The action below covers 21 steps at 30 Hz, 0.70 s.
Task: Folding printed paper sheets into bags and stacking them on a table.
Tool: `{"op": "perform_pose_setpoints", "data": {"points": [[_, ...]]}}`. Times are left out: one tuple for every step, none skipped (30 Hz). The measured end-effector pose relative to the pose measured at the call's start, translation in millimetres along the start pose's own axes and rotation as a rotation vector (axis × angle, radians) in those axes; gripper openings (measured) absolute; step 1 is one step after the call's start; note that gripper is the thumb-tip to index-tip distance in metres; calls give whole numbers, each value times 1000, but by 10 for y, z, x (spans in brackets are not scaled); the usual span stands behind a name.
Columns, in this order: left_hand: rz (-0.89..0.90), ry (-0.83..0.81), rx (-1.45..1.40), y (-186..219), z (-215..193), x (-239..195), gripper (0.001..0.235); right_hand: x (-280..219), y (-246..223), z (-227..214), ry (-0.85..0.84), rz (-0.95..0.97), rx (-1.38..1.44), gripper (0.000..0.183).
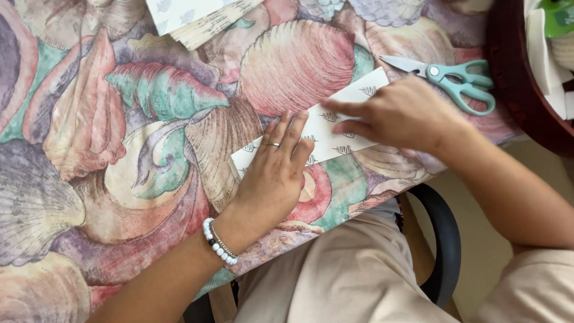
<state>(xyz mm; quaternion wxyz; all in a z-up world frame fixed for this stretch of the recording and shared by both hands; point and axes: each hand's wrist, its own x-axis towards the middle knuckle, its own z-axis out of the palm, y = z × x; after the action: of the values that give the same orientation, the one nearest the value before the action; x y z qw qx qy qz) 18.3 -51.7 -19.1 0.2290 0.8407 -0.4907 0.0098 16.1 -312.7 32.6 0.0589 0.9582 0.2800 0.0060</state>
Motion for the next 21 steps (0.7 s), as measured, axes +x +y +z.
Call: {"op": "perform_pose_setpoints", "data": {"points": [[-9,3,-3,-2,-4,-9,39,-56,93,9,-4,-9,0,60],[-2,-4,8,-2,-5,-18,39,-114,187,20,-84,108,-77,58],[15,-6,22,-20,3,6,39,-179,302,27,-158,234,-161,56],[18,1,21,-31,17,-10,39,-235,341,86,-158,235,-169,56],[16,-11,16,-31,24,-24,42,-288,389,131,-88,235,-177,51],[14,-23,10,-28,29,-37,45,-343,439,173,-18,235,-186,47],[6,-20,11,9,-80,-56,45,-327,417,164,-18,227,-186,47],[-69,-61,-12,49,-191,-73,53,-314,396,152,-38,240,-163,44],[-136,-97,-28,70,-310,-67,63,-293,391,130,-49,260,-146,41],[-135,-89,-21,60,-383,-133,63,-269,390,123,-41,257,-152,41],[-153,-100,23,57,-456,-194,62,-267,384,114,-42,264,-137,41],[-171,-112,67,55,-529,-250,60,-265,384,105,-42,270,-122,42],[-168,-109,71,31,-543,-316,60,-247,381,94,-38,272,-125,42],[-217,-131,75,7,-557,-380,56,-229,381,82,-65,273,-124,42],[-261,-151,80,-27,-570,-429,53,-213,390,64,-91,278,-126,43],[-253,-145,85,-50,-557,-454,53,-188,391,50,-85,285,-132,43],[-252,-149,116,-70,-547,-478,56,-168,392,34,-115,292,-88,43],[-250,-153,148,-91,-541,-501,59,-146,393,14,-145,298,-43,43],[-241,-147,156,-90,-534,-515,59,-147,395,15,-135,306,-49,43],[-251,-164,215,-89,-536,-529,61,-146,395,7,-150,304,-26,43],[-270,-181,285,-98,-572,-556,63,-94,395,0,-157,293,1,43]]}}
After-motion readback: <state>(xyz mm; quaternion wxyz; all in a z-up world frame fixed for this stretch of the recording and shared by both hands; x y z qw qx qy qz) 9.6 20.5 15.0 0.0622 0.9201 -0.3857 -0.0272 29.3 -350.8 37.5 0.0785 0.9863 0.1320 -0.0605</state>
